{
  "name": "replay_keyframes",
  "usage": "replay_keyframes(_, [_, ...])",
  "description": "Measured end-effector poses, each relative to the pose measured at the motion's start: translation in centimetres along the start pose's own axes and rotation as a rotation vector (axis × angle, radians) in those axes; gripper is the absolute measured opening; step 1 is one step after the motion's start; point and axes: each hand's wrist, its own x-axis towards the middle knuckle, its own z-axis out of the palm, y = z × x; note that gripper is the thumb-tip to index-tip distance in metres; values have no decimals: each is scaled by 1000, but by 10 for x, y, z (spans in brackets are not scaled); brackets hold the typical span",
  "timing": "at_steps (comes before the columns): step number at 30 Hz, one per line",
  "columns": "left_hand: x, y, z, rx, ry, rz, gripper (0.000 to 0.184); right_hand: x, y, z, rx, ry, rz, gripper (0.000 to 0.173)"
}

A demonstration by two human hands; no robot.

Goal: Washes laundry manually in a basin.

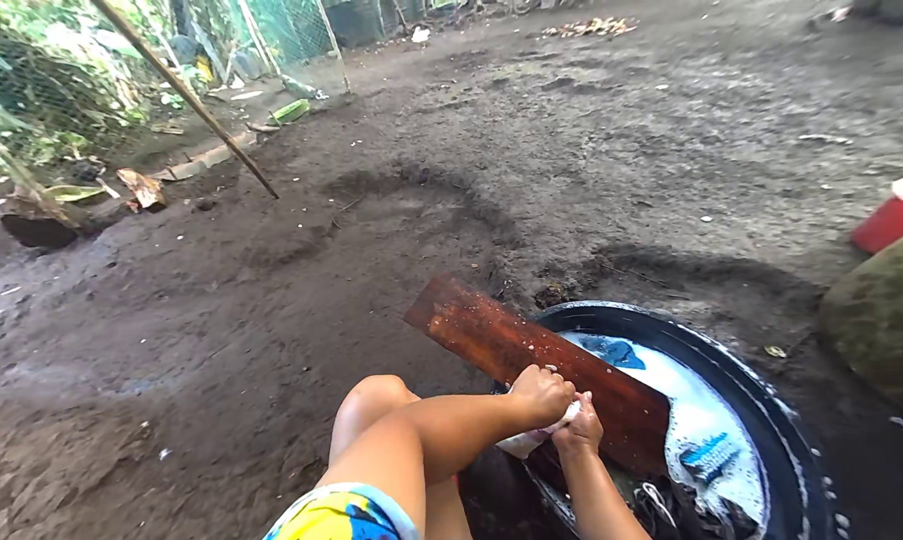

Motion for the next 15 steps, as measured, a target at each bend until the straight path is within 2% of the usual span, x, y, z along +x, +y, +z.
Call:
replay_keyframes(4, [-5, 7, -15, -76, -64, -63, 32, 11, -6, -6, 64, -71, 46, 39])
replay_keyframes(8, [1, 14, -19, -147, -239, -130, 35, 15, -14, -12, 49, 33, 98, 34])
replay_keyframes(11, [9, 11, -2, -164, -219, -154, 33, 26, -6, -30, 39, 84, 166, 36])
replay_keyframes(15, [15, 0, 5, -189, -167, -168, 40, 30, -2, -36, 89, 79, 245, 38])
